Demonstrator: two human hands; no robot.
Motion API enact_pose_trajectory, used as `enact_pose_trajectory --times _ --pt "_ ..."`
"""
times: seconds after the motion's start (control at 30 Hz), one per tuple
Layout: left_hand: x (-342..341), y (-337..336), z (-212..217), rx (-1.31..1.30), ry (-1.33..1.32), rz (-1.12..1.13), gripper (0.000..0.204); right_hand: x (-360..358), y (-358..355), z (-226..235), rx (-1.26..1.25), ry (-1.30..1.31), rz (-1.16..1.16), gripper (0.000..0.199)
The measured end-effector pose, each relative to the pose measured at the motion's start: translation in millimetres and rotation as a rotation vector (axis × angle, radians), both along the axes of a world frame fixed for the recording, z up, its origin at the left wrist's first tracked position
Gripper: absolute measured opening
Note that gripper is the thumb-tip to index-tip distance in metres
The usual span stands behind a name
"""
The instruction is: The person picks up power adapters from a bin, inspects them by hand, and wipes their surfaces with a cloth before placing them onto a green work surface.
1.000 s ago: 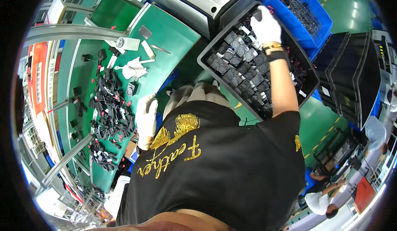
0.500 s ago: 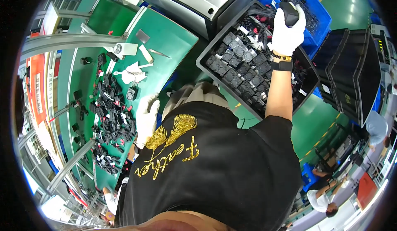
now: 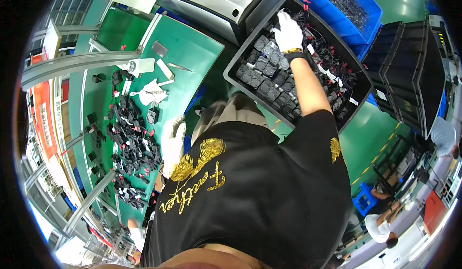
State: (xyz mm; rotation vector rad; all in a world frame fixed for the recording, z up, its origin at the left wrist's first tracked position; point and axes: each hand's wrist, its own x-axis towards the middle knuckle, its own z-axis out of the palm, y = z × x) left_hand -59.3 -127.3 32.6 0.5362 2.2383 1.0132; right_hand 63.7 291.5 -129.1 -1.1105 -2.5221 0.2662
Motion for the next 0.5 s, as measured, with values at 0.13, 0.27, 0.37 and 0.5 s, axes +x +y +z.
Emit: enact_pose_trajectory --times 0.13,0.27,0.37,0.5 --pt "2 -4 -5 -0.032 0.030 -0.062 0.027 -19 -23 -38 0.153 -0.381 -0.091 0.066" --pt "7 -8 -11 -0.078 0.070 -0.107 0.029 -20 -12 -59 0.145 -0.396 -0.066 0.063" --pt "9 -15 -9 -0.093 0.096 -0.122 0.028 -25 4 -8 -0.378 -0.418 0.156 0.058" --pt "9 -15 -13 -0.048 0.101 -0.100 0.028 4 43 30 0.031 0.008 -0.357 0.029"
